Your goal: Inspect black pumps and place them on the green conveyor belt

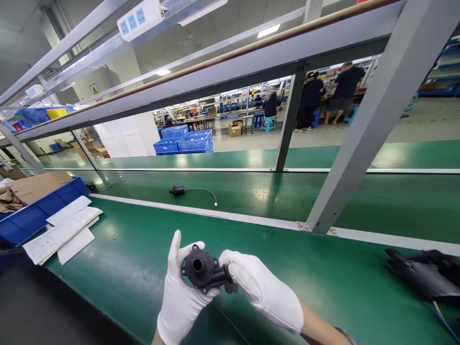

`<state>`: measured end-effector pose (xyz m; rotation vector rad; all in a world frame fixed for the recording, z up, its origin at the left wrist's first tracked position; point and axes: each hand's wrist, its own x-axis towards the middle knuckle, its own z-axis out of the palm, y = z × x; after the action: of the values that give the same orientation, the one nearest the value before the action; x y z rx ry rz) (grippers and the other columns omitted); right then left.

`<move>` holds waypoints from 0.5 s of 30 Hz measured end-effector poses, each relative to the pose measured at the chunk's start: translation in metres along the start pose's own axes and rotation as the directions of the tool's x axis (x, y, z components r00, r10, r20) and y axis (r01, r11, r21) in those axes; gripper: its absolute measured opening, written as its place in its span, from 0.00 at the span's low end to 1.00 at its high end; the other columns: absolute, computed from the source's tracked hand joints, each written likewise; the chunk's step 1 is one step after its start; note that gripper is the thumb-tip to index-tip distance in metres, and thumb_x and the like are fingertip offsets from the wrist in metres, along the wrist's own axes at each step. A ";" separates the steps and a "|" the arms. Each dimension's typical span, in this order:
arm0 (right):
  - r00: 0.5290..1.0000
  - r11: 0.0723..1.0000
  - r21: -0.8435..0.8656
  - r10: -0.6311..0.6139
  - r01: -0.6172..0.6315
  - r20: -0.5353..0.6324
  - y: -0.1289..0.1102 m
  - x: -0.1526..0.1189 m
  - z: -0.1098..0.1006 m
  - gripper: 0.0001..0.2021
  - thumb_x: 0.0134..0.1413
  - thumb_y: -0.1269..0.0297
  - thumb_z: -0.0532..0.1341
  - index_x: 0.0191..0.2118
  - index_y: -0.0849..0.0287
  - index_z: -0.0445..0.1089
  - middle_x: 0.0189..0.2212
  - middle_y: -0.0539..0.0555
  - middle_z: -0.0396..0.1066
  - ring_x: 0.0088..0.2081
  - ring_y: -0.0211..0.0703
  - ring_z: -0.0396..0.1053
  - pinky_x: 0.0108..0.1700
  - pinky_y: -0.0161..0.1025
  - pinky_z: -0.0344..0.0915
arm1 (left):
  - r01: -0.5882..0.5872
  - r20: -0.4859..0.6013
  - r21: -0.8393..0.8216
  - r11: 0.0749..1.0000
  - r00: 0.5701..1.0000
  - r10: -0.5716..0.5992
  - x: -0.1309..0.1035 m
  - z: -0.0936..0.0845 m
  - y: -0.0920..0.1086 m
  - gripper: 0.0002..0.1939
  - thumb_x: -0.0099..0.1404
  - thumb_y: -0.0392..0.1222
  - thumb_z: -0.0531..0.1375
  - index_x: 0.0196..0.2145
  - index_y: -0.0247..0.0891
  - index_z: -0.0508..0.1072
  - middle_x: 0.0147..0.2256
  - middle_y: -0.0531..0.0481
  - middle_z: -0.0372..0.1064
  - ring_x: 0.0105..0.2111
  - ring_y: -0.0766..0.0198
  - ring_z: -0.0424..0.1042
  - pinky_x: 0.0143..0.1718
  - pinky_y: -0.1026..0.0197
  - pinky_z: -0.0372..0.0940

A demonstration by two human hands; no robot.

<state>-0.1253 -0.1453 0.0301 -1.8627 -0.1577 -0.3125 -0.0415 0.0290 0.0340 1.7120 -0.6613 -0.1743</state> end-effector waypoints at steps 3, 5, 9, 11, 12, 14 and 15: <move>1.000 0.999 0.029 -0.015 0.014 0.007 0.001 0.000 0.000 0.32 0.66 0.33 0.42 0.32 0.57 0.63 0.26 0.51 0.68 0.26 0.41 0.64 0.31 0.38 0.60 | -0.018 -0.014 -0.004 1.000 1.000 0.018 0.000 -0.001 0.000 0.61 0.49 0.43 0.75 0.69 0.42 0.41 0.54 0.40 0.71 0.53 0.52 0.73 0.59 0.52 0.65; 1.000 0.999 0.037 -0.017 0.017 0.007 0.002 -0.001 0.001 0.31 0.67 0.33 0.42 0.32 0.57 0.63 0.26 0.51 0.67 0.27 0.40 0.63 0.31 0.38 0.59 | -0.028 -0.023 -0.008 1.000 0.999 0.028 0.001 0.000 0.000 0.60 0.49 0.45 0.75 0.68 0.42 0.42 0.54 0.40 0.72 0.52 0.52 0.74 0.58 0.52 0.66; 1.000 0.999 0.034 -0.010 0.010 -0.005 0.004 0.000 0.001 0.32 0.66 0.33 0.42 0.31 0.57 0.62 0.26 0.51 0.67 0.26 0.41 0.63 0.31 0.38 0.59 | -0.032 -0.023 0.005 0.999 0.999 0.032 0.002 0.001 -0.001 0.60 0.48 0.45 0.75 0.67 0.42 0.42 0.54 0.41 0.72 0.53 0.54 0.74 0.57 0.55 0.66; 1.000 0.999 0.031 -0.008 0.008 -0.007 0.002 0.001 0.001 0.32 0.66 0.32 0.41 0.30 0.56 0.62 0.25 0.51 0.68 0.26 0.41 0.64 0.31 0.39 0.60 | -0.031 -0.024 -0.004 1.000 0.999 0.031 0.002 0.002 -0.001 0.62 0.46 0.44 0.76 0.67 0.42 0.42 0.54 0.43 0.72 0.54 0.56 0.73 0.56 0.57 0.67; 1.000 1.000 0.027 -0.007 0.007 -0.009 0.001 0.001 0.001 0.32 0.66 0.32 0.41 0.29 0.56 0.62 0.25 0.51 0.68 0.26 0.41 0.64 0.32 0.39 0.60 | -0.028 -0.023 -0.011 1.000 0.999 0.028 0.002 0.003 -0.002 0.62 0.45 0.44 0.76 0.68 0.42 0.42 0.53 0.44 0.72 0.55 0.57 0.73 0.56 0.58 0.68; 1.000 1.000 0.021 -0.002 0.002 -0.014 -0.001 0.002 0.000 0.32 0.66 0.32 0.41 0.29 0.56 0.62 0.24 0.51 0.68 0.26 0.41 0.64 0.32 0.39 0.60 | -0.014 -0.022 -0.016 1.000 1.000 0.014 0.001 0.004 -0.002 0.62 0.45 0.44 0.76 0.68 0.42 0.42 0.53 0.45 0.71 0.54 0.59 0.73 0.55 0.59 0.68; 1.000 1.000 0.021 0.001 -0.001 -0.015 -0.002 0.002 0.000 0.32 0.66 0.32 0.41 0.29 0.56 0.62 0.24 0.51 0.68 0.26 0.41 0.65 0.32 0.39 0.60 | -0.003 -0.020 -0.012 1.000 1.000 0.003 0.001 0.004 -0.002 0.62 0.45 0.44 0.75 0.68 0.42 0.42 0.53 0.46 0.71 0.54 0.60 0.73 0.55 0.59 0.68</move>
<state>-0.1236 -0.1447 0.0323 -1.8395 -0.1488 -0.3232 -0.0414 0.0252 0.0312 1.6993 -0.6473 -0.1588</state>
